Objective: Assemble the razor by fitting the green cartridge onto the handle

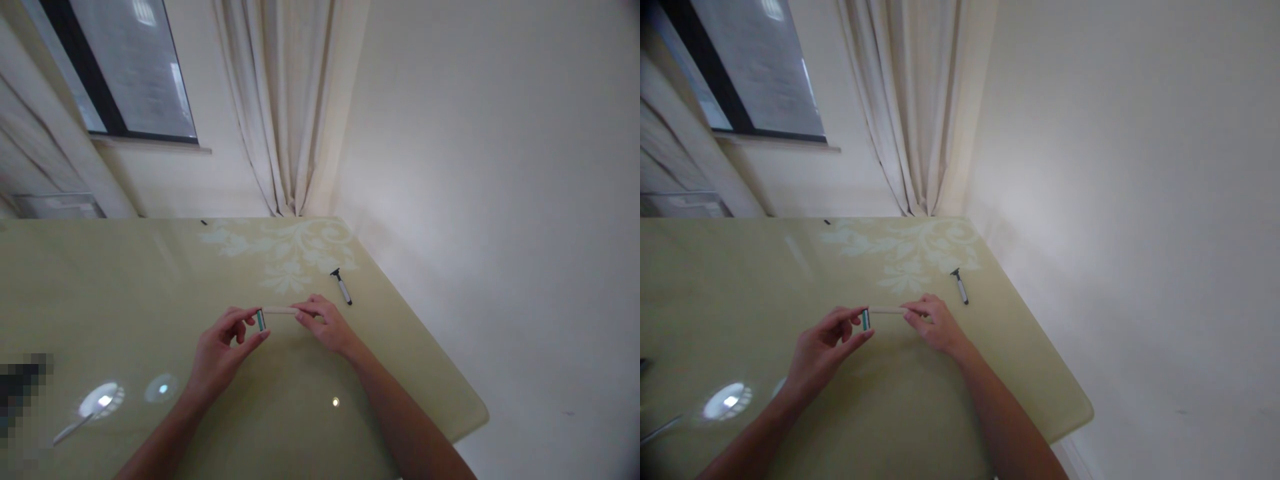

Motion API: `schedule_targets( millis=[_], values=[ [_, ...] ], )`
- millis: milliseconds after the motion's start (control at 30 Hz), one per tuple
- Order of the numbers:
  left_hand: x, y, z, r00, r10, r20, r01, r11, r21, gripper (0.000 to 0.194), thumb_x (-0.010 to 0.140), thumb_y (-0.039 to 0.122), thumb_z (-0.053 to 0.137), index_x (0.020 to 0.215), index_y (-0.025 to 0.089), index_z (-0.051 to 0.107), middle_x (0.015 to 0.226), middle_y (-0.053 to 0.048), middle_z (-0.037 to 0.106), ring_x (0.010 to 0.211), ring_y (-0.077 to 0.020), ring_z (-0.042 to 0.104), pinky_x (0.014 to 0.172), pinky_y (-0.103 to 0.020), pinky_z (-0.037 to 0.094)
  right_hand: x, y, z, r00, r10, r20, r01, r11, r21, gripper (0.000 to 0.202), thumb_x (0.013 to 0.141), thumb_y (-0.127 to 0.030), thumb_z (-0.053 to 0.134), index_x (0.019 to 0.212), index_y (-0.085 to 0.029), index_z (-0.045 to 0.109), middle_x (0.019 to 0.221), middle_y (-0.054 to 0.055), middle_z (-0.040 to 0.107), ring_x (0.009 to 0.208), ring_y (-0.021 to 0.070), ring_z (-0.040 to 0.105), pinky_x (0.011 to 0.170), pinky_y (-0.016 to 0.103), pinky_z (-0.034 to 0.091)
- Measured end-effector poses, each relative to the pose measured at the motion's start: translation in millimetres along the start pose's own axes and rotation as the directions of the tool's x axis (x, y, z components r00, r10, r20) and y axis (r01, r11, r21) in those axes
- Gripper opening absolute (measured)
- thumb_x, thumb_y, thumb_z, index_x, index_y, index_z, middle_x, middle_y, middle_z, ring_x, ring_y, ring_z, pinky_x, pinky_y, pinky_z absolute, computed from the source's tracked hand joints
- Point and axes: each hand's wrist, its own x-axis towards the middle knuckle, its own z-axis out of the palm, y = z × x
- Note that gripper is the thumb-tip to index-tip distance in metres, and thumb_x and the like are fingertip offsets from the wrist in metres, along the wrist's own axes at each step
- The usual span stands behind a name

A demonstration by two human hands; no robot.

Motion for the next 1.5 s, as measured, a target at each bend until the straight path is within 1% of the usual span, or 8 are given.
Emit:
schedule_targets(
  millis=[100,233,667,800,967,1233,1367,1500],
  values=[
    [0.1,-1.0,0.2,1.000,0.002,-0.008,-0.002,1.000,-0.003,0.039,0.080,0.041,0.084,0.115,0.026,0.077,0.083,0.002,0.063,0.060,-0.0093,0.050,0.061,-0.023,0.048,-0.2,-0.9,0.9,0.998,-0.033,0.048,0.033,0.999,0.001,0.027,0.100,-0.033,0.067,0.123,-0.025,0.079,0.091,0.005,0.066,0.089,0.0187,0.061,0.086,0.032,0.046],
    [0.5,0.3,0.1,1.000,0.000,-0.021,0.000,1.000,-0.012,0.037,0.079,0.041,0.085,0.112,0.026,0.078,0.083,0.002,0.064,0.059,-0.0092,0.051,0.058,-0.023,0.047,0.1,0.0,-1.0,1.000,0.013,0.003,-0.013,1.000,-0.025,0.027,0.101,-0.034,0.065,0.121,-0.023,0.080,0.090,0.005,0.065,0.089,0.0190,0.060,0.084,0.032,0.046],
    [1.6,0.5,-1.6,1.000,0.000,-0.021,-0.001,1.000,-0.011,0.039,0.079,0.043,0.084,0.112,0.024,0.078,0.083,0.001,0.066,0.061,-0.0104,0.052,0.058,-0.023,0.046,0.3,1.2,-1.0,0.998,-0.027,0.059,0.026,0.999,0.024,0.028,0.100,-0.036,0.066,0.123,-0.026,0.079,0.091,0.005,0.066,0.088,0.0183,0.061,0.084,0.031,0.047],
    [1.3,-0.3,-1.2,0.999,0.011,-0.030,-0.011,1.000,-0.008,0.039,0.079,0.043,0.085,0.112,0.025,0.078,0.083,0.001,0.066,0.060,-0.0102,0.052,0.059,-0.023,0.046,0.2,1.5,-2.2,1.000,-0.001,0.003,0.001,1.000,-0.019,0.026,0.100,-0.036,0.067,0.119,-0.025,0.081,0.090,0.005,0.067,0.087,0.0188,0.061,0.085,0.032,0.047],
    [0.3,-2.2,-0.7,1.000,0.014,-0.015,-0.014,1.000,-0.008,0.039,0.080,0.042,0.084,0.114,0.026,0.077,0.086,0.001,0.066,0.062,-0.0106,0.052,0.060,-0.023,0.047,0.1,2.4,-1.5,0.998,-0.012,0.065,0.009,0.999,0.043,0.027,0.099,-0.035,0.068,0.122,-0.025,0.080,0.089,0.004,0.065,0.087,0.0181,0.061,0.083,0.031,0.047],
    [1.0,1.2,-1.6,0.999,0.035,-0.014,-0.035,0.999,-0.014,0.036,0.081,0.039,0.084,0.113,0.026,0.077,0.084,0.002,0.064,0.062,-0.0099,0.051,0.061,-0.023,0.047,0.4,3.1,-3.8,0.997,-0.027,0.074,0.024,0.999,0.040,0.027,0.100,-0.036,0.067,0.122,-0.027,0.079,0.090,0.004,0.066,0.089,0.0183,0.061,0.085,0.032,0.046],
    [1.2,1.5,-1.2,0.999,0.033,-0.019,-0.033,0.999,-0.009,0.035,0.081,0.039,0.084,0.113,0.026,0.077,0.084,0.002,0.064,0.061,-0.0094,0.051,0.060,-0.022,0.046,0.7,5.9,-5.2,1.000,0.000,0.021,0.000,1.000,0.030,0.026,0.100,-0.036,0.067,0.118,-0.023,0.081,0.088,0.005,0.066,0.085,0.0181,0.061,0.083,0.032,0.046],
    [1.1,0.1,0.1,0.999,0.044,-0.014,-0.045,0.999,-0.017,0.036,0.081,0.038,0.084,0.114,0.026,0.076,0.085,0.002,0.065,0.061,-0.0093,0.051,0.059,-0.022,0.045,0.4,7.2,-3.3,0.997,-0.044,0.068,0.039,0.996,0.078,0.027,0.100,-0.037,0.067,0.121,-0.025,0.080,0.088,0.004,0.066,0.086,0.0179,0.061,0.083,0.031,0.046]
  ],
)
